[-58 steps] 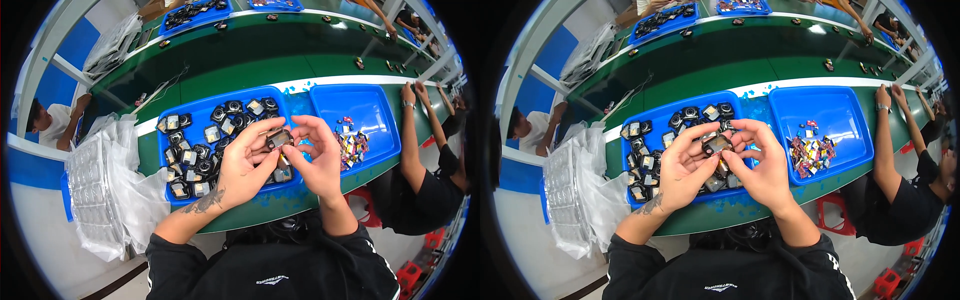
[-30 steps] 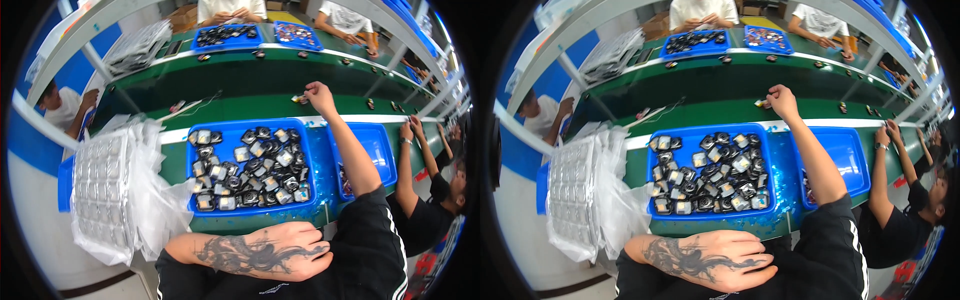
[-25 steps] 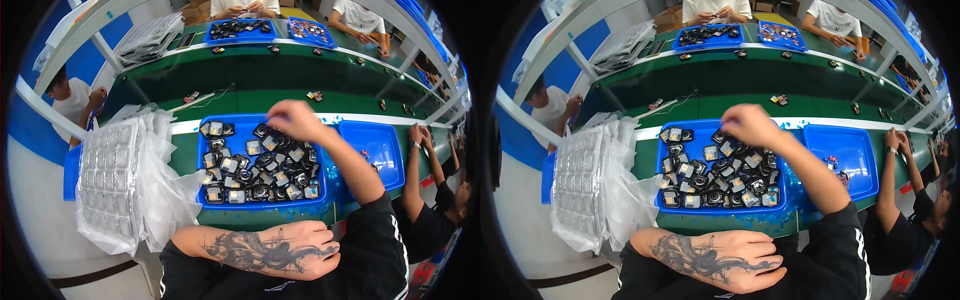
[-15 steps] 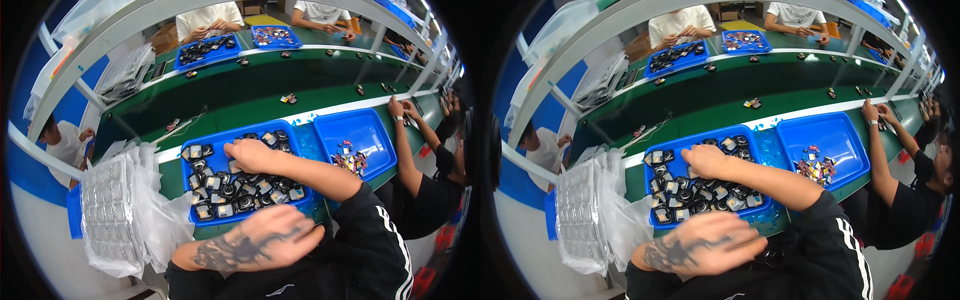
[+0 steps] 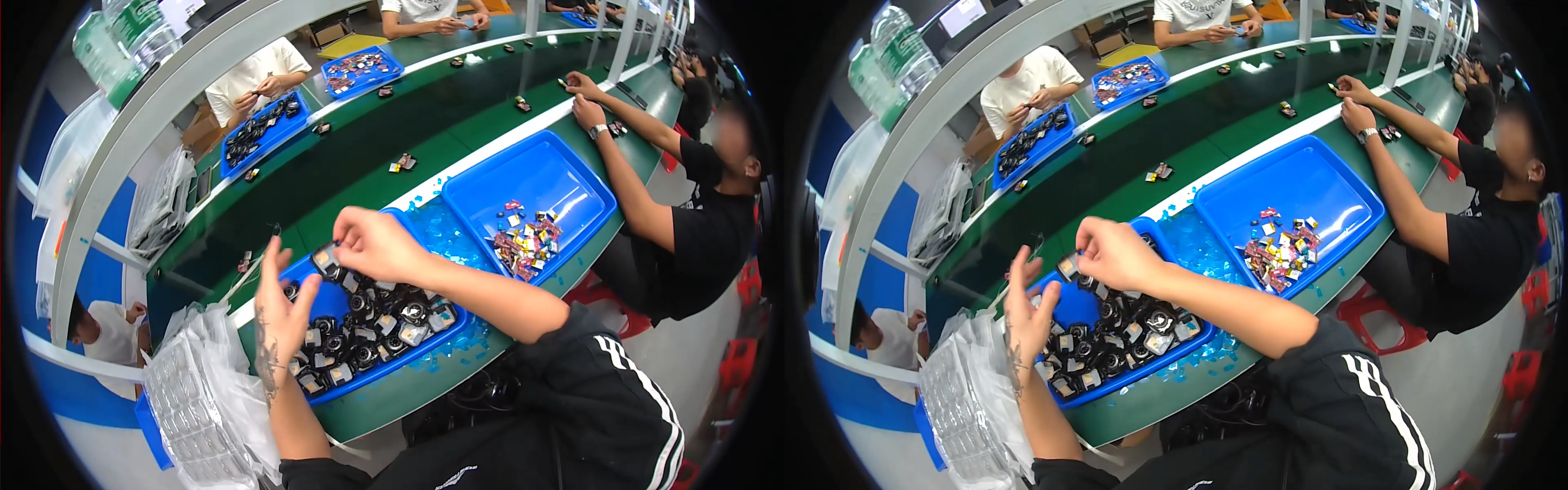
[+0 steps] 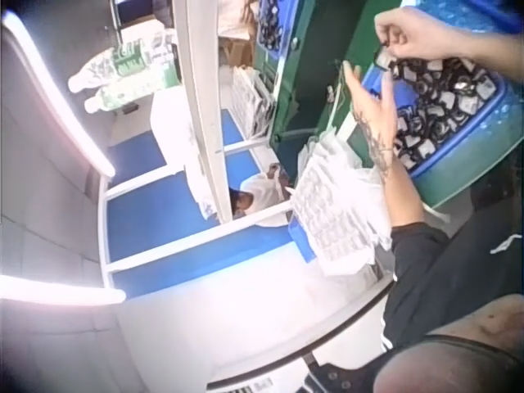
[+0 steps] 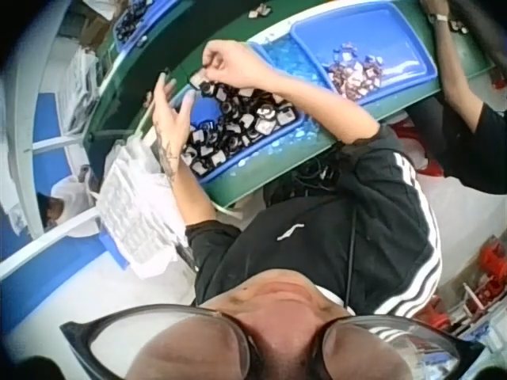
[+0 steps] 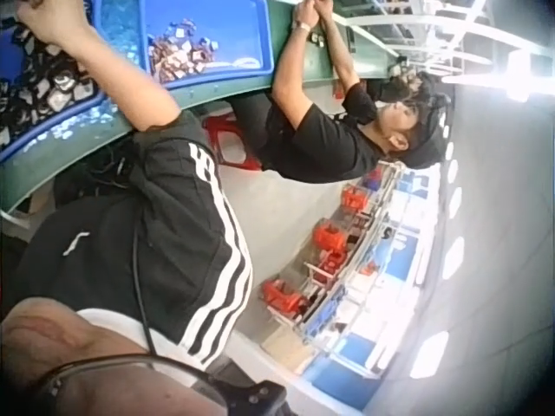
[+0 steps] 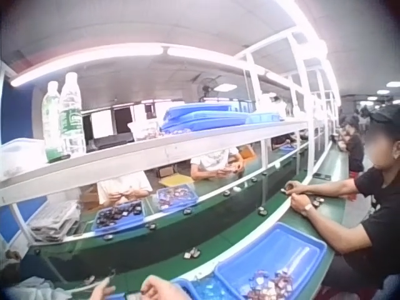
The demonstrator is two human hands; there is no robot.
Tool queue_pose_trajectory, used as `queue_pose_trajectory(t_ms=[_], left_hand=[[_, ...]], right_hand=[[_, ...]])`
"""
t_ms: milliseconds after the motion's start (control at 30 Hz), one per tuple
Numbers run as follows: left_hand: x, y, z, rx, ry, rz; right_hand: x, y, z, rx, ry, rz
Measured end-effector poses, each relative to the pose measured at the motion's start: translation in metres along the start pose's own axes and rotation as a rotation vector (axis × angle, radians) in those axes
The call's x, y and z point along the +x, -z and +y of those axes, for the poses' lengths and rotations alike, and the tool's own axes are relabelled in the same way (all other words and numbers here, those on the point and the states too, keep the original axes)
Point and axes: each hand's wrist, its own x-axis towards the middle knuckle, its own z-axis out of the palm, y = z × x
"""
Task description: Assembling small electronic components on a manufacturing production line.
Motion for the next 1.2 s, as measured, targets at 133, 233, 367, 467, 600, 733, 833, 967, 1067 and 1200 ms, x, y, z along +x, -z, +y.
queue_pose_trajectory(t_ms=[133,233,367,467,600,733,833,967,1067,1200], left_hand=[[-0.015,-0.053,0.005,-0.706,0.013,-0.151],[-0.030,-0.084,0.025,-0.941,0.135,-0.132],[-0.033,-0.086,0.043,-1.204,0.380,-0.099],[-0.027,-0.085,0.041,-1.301,0.519,-0.198],[-0.028,-0.089,0.039,-1.356,0.629,-0.284],[-0.027,-0.090,0.041,-1.359,0.571,-0.311],[-0.032,-0.085,0.041,-1.243,0.460,-0.266],[-0.031,-0.085,0.037,-0.906,0.249,-0.335],[-0.032,-0.084,0.039,-0.834,0.232,-0.338],[-0.032,-0.081,0.043,-0.661,0.049,-0.293]], right_hand=[[-0.044,0.019,-0.014,0.610,-0.126,0.061],[-0.075,0.037,-0.015,0.537,-0.155,0.119],[-0.101,0.130,0.019,-0.553,-0.049,0.514],[-0.115,0.194,0.058,-1.013,-0.364,0.260],[-0.114,0.198,0.059,-0.846,-0.428,0.181],[-0.117,0.198,0.043,-0.801,-0.272,0.294],[-0.113,0.173,0.027,-0.423,-0.188,0.404],[-0.109,0.144,-0.001,-0.174,-0.137,0.390],[-0.106,0.127,-0.013,0.015,-0.144,0.257],[-0.098,0.100,-0.022,0.186,-0.096,0.115]])
